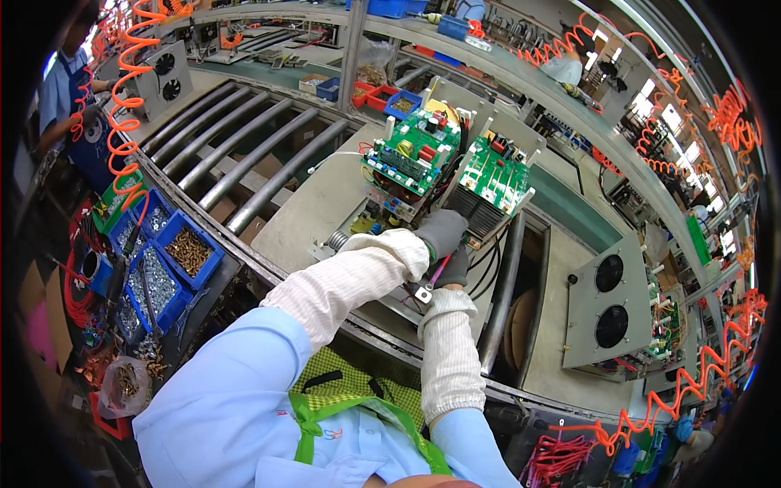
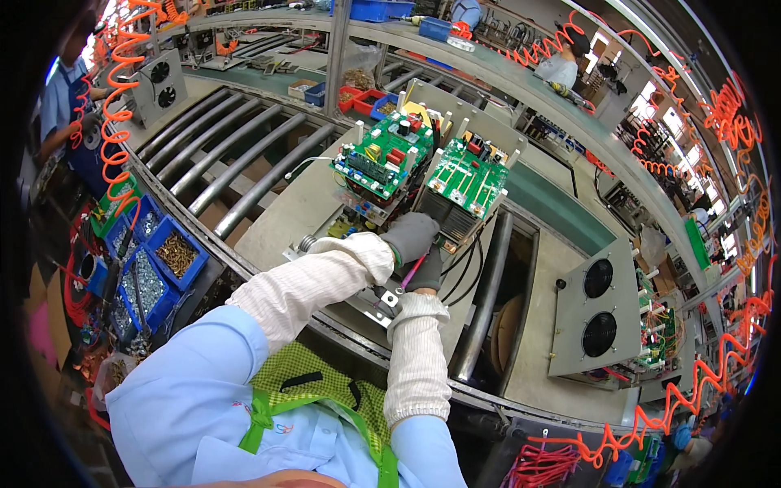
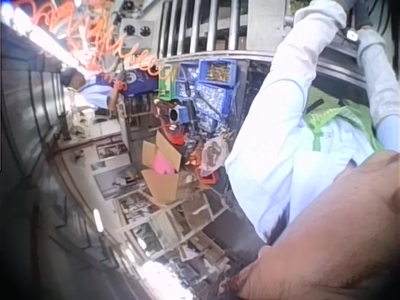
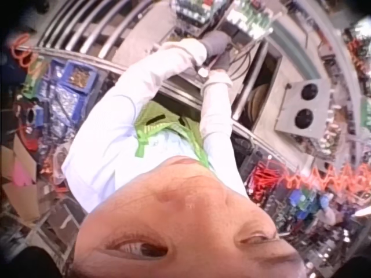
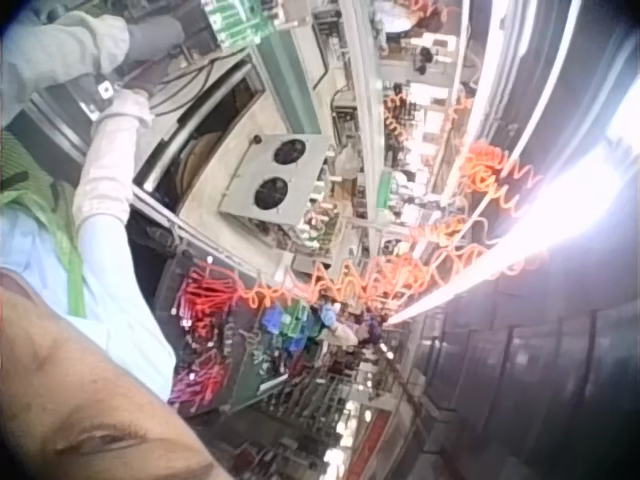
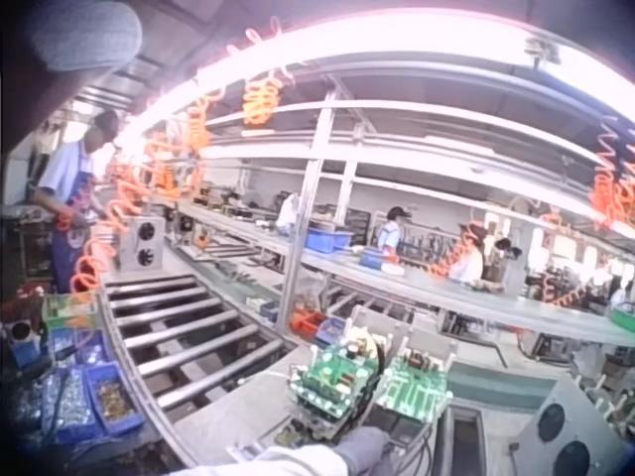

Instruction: The person uses a pneumatic screwdriver to fasten screws onto a green circuit board assembly. They then use pliers to strip the ends of red and purple wires and insert them into connectors on the board. The person handles various small components and tools while working at a factory assembly station.

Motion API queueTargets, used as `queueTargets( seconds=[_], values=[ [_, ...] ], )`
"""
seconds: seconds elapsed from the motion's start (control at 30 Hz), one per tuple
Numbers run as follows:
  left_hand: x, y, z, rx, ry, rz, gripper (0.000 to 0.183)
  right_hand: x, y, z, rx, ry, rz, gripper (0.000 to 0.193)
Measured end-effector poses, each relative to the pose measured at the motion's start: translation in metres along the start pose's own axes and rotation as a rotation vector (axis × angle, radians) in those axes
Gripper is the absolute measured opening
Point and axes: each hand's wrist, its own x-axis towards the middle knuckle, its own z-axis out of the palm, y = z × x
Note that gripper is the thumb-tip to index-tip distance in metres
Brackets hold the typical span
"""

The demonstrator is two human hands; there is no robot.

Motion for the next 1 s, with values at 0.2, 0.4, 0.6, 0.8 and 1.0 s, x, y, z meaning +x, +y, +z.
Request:
queueTargets(
  seconds=[0.2,0.4,0.6,0.8,1.0],
  values=[
    [-0.003,0.002,-0.008,-0.015,-0.031,0.0,0.017,0.001,0.018,0.017,0.436,0.107,0.136,0.048],
    [-0.003,0.007,-0.017,0.033,-0.114,0.003,0.02,0.002,0.012,0.014,0.17,0.055,-0.036,0.048],
    [-0.001,0.004,-0.016,0.044,-0.125,0.04,0.024,0.009,-0.008,0.004,0.083,-0.057,0.071,0.042],
    [-0.002,-0.006,-0.004,0.003,-0.037,0.06,0.016,0.007,-0.022,0.002,0.355,-0.211,0.209,0.04],
    [0.01,-0.013,0.011,0.002,-0.019,0.036,0.015,0.004,0.019,0.049,1.539,0.012,0.195,0.041]
  ],
)
